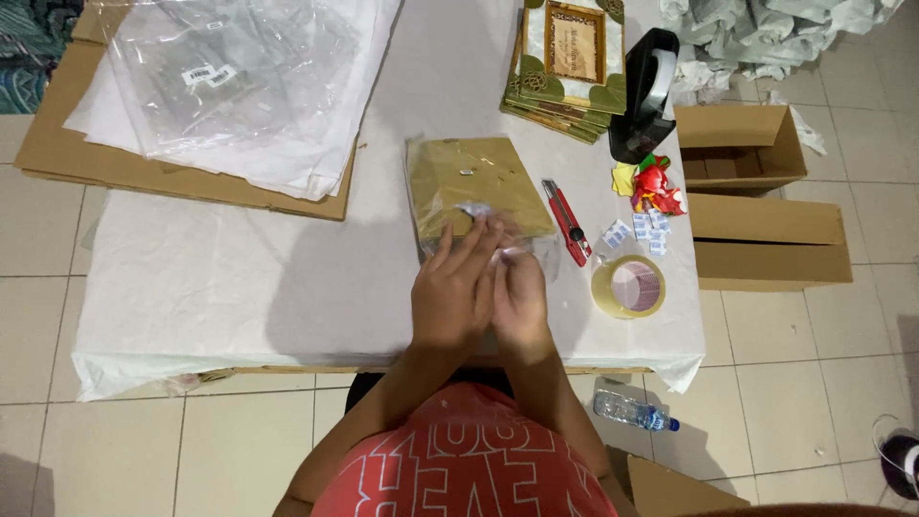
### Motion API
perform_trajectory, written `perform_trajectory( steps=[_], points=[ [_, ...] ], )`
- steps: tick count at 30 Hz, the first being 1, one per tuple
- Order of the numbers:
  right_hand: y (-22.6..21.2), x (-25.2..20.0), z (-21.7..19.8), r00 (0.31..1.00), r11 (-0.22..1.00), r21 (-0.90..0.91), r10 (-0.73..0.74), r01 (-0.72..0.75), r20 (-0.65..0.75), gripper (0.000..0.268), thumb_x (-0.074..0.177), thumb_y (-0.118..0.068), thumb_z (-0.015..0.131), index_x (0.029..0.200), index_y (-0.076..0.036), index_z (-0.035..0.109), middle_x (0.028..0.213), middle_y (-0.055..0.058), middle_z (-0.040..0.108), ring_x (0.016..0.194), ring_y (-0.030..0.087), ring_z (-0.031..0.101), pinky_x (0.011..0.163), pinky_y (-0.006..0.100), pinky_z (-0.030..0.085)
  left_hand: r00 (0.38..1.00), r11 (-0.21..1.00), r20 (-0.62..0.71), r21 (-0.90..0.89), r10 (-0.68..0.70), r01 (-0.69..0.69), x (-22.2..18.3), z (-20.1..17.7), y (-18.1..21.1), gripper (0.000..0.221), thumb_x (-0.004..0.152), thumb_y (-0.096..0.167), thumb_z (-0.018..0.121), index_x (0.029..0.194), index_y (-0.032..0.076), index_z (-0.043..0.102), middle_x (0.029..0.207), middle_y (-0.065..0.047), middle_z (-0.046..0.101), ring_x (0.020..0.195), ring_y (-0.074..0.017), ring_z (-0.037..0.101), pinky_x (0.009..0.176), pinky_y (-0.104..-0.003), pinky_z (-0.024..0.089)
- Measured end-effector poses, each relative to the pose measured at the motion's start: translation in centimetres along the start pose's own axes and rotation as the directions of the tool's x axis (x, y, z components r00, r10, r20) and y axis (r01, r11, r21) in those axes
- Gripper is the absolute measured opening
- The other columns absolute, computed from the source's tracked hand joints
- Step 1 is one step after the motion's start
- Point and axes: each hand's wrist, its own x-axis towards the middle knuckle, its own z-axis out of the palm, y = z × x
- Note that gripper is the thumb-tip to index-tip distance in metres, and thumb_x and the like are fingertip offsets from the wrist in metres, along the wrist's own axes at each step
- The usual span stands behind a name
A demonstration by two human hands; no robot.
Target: Packaging decorative plaques into clear plastic sleeves at a packing station.
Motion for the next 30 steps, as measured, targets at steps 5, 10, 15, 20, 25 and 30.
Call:
perform_trajectory(
  steps=[5, 10, 15, 20, 25, 30],
  points=[
    [-0.4, 0.8, -0.4, 0.999, 1.0, -0.007, 0.019, -0.019, -0.045, 0.031, 0.086, 0.005, 0.047, 0.112, 0.003, 0.064, 0.104, 0.013, 0.071, 0.103, 0.022, 0.071, 0.09, 0.027, 0.056, 1.0, 0.999, -0.012, 0.024, 0.024, -0.024, 0.8, -0.3, 0.3, 0.041, 0.101, 0.024, 0.055, 0.142, 0.022, 0.063, 0.143, -0.01, 0.062, 0.135, -0.0487, 0.05, 0.097, -0.055, 0.051],
    [-0.8, -1.0, 2.9, 0.998, 0.998, -0.005, 0.059, -0.059, -0.039, 0.038, 0.085, 0.001, 0.045, 0.119, 0.004, 0.063, 0.108, 0.014, 0.071, 0.107, 0.026, 0.071, 0.094, 0.035, 0.056, 1.0, 1.0, -0.015, -0.009, 0.02, -0.02, 0.5, -0.1, 0.2, 0.041, 0.101, 0.021, 0.055, 0.14, 0.018, 0.064, 0.14, -0.015, 0.064, 0.131, -0.0529, 0.051, 0.093, -0.056, 0.052],
    [-0.2, -3.8, 5.8, 0.989, 0.989, 0.071, 0.137, -0.132, -0.059, 0.032, 0.08, 0.013, 0.046, 0.105, 0.003, 0.065, 0.095, 0.0, 0.069, 0.092, 0.01, 0.072, 0.078, 0.013, 0.049, 0.998, 0.998, -0.03, 0.02, 0.063, -0.062, -0.5, 0.4, -0.8, 0.041, 0.101, 0.02, 0.055, 0.141, 0.02, 0.064, 0.139, -0.012, 0.066, 0.13, -0.0507, 0.054, 0.09, -0.053, 0.054],
    [1.7, -2.1, -2.9, 0.986, 0.996, -0.081, 0.028, -0.042, -0.167, 0.024, 0.087, 0.01, 0.048, 0.103, -0.007, 0.052, 0.095, 0.0, 0.052, 0.09, 0.012, 0.058, 0.079, 0.018, 0.047, 0.991, 0.993, -0.075, 0.041, 0.112, -0.11, -2.9, 2.3, -3.6, 0.038, 0.099, 0.017, 0.059, 0.136, 0.02, 0.068, 0.136, -0.01, 0.068, 0.13, -0.0485, 0.055, 0.089, -0.051, 0.053],
    [2.6, -5.7, -3.2, 0.999, 0.996, -0.081, 0.017, -0.019, -0.029, 0.079, 0.086, 0.022, 0.041, 0.159, -0.007, 0.031, 0.164, 0.009, 0.037, 0.141, 0.019, 0.046, 0.106, 0.025, 0.042, 0.99, 0.993, -0.079, 0.024, 0.119, -0.117, -5.9, 4.0, -6.9, 0.034, 0.099, 0.015, 0.057, 0.13, 0.02, 0.071, 0.139, -0.007, 0.067, 0.131, -0.046, 0.055, 0.088, -0.053, 0.051],
    [2.3, -7.5, -6.6, 0.978, 0.995, -0.101, 0.001, -0.022, -0.207, 0.086, 0.078, 0.028, 0.043, 0.155, -0.01, 0.04, 0.167, 0.011, 0.035, 0.153, 0.028, 0.033, 0.121, 0.038, 0.031, 0.986, 0.985, -0.079, 0.105, 0.148, -0.14, -6.7, 3.4, -6.4, 0.035, 0.098, 0.013, 0.063, 0.13, 0.024, 0.071, 0.137, -0.003, 0.068, 0.131, -0.0398, 0.058, 0.097, -0.061, 0.047]
  ],
)
